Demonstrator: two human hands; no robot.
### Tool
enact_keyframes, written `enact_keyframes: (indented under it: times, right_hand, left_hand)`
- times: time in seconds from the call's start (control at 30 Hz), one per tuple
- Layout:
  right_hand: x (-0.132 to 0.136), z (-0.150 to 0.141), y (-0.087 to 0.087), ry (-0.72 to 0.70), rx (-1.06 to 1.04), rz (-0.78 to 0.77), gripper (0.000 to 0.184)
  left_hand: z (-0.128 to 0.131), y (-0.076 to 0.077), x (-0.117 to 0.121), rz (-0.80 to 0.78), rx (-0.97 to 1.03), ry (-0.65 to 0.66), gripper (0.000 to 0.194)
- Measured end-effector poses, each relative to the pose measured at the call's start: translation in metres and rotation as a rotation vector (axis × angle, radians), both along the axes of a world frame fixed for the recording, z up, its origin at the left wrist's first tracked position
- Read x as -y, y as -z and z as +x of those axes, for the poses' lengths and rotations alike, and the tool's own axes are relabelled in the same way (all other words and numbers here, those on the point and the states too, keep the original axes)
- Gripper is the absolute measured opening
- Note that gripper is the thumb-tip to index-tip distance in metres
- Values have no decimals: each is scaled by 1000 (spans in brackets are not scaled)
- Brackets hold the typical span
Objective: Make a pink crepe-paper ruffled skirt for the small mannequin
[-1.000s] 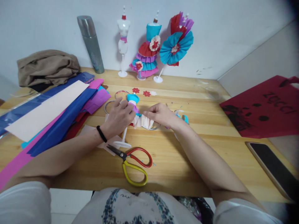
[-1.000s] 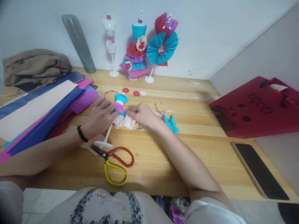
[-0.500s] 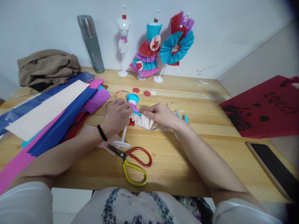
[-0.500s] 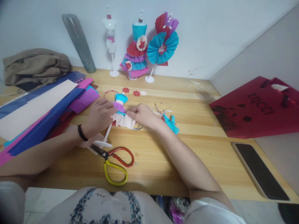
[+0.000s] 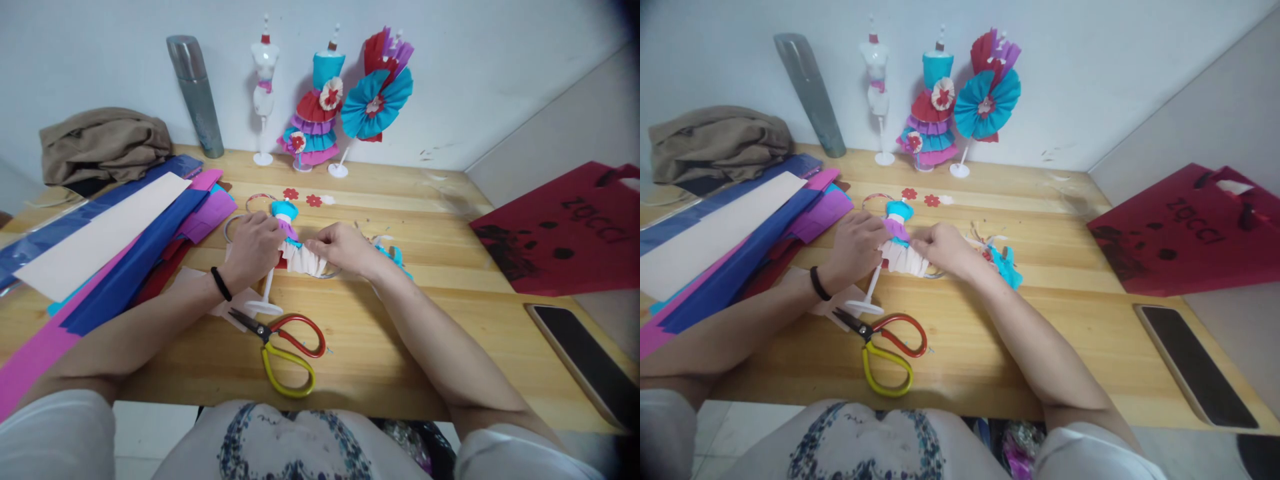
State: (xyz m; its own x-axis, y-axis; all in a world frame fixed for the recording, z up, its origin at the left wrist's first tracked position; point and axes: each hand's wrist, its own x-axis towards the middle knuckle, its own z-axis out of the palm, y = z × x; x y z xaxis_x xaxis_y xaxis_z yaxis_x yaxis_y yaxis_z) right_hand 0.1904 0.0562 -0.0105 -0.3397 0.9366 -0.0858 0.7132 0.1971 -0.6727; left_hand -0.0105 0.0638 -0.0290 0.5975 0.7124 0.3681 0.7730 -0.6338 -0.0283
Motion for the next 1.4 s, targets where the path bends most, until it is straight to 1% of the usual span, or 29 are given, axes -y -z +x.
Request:
enact_keyframes:
  times: [0.13,0.3,0.4,0.47,0.6,0.67,0.73,0.83,0.97,1.13,1.27,1.4]
  right_hand:
    - [1,0,0,12,-9,-14,40]
    - [0,5,1,27,-141,-180,40]
    - [0,5,2,40,-198,-227,40]
    - [0,4,1,56,-232,-260,39]
    - [2,1,-3,102,-271,-342,38]
    - [3,1,-5,122,-265,-359,37]
    - [3,1,-6,130,-261,-360,37]
    - [3,1,-6,134,-255,-349,38]
    - [2,0,-6,143,-239,-362,38]
    - [1,3,-1,137,-304,-371,38]
    - [-1,3,2,160,-385,-398,43]
    - [-4,4,3,166,-438,-398,47]
  left_hand:
    - [1,0,0,-5,-2,-20,20]
    - [-2,2,3,8,14,19,24]
    - [-5,2,6,49,32,54,31]
    - [-6,1,7,97,23,78,29]
    - [-4,2,5,199,-24,174,20]
    - [-2,5,2,236,-38,244,15]
    - [-1,8,-1,258,-32,286,15]
    - [-1,12,-4,265,17,265,16]
    - [-2,13,-5,286,84,224,13]
    - [-2,12,-3,272,105,197,14]
    - [-3,10,-1,235,122,202,14]
    - [-3,9,-3,138,140,196,16]
